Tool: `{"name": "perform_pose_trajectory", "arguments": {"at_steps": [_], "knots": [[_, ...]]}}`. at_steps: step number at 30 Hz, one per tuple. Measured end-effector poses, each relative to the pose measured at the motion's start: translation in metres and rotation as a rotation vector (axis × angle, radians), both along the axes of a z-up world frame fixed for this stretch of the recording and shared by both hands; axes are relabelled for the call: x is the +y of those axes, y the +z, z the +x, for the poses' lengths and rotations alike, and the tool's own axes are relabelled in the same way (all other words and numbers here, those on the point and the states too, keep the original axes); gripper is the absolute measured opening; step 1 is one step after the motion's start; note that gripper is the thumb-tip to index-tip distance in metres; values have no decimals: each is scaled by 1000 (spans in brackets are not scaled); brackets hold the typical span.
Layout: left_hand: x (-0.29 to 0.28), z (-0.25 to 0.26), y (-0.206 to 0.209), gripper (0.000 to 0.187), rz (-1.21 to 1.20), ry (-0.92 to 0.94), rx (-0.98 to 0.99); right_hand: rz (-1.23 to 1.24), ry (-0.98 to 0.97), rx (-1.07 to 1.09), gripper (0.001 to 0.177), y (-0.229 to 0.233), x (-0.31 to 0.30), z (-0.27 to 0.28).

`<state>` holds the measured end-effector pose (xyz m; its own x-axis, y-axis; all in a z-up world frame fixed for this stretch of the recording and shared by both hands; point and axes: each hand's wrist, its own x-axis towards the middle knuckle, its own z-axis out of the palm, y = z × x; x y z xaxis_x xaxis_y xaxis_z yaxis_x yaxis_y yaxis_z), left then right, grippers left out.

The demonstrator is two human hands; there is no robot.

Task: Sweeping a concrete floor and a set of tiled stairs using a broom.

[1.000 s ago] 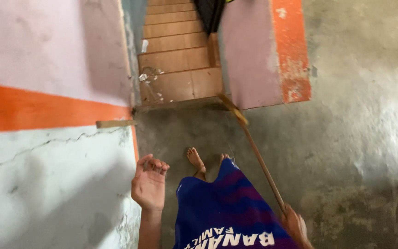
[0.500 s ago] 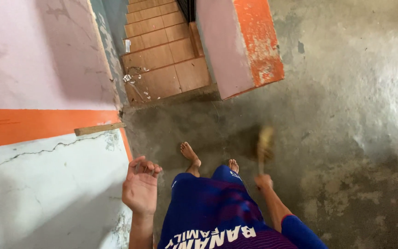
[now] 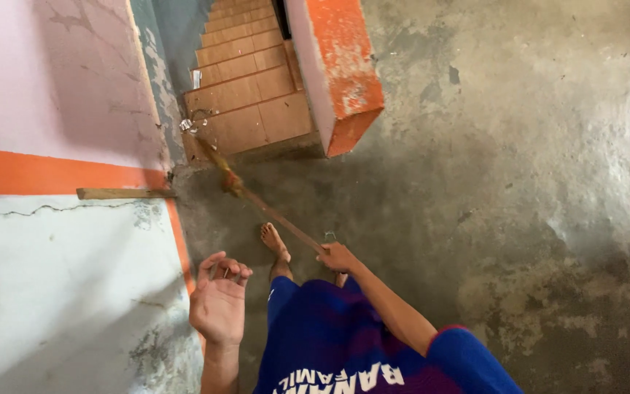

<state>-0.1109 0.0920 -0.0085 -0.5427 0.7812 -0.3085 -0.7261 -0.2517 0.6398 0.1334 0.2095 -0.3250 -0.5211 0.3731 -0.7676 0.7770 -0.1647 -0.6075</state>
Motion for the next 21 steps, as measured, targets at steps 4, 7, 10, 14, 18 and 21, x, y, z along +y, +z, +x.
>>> {"name": "perform_pose_trajectory", "arguments": {"at_steps": [4,7,10,14,18,21], "knots": [[0,40,-6,55,37,5,-10,-321,-226,357,32,0,-3,87],[1,59,4,55,55,-38,-9,-287,-182,226,34,97,10,164],[-1,74,2,52,55,-36,-25,-377,-267,35,39,162,6,245],[0,88,7,52,54,-87,-8,-428,-366,-165,40,186,-22,374],[3,100,4,50,55,-136,-14,-544,-657,-294,35,193,-52,491],[4,109,7,49,43,-152,-23,-634,-813,-433,37,183,-75,563]]}}
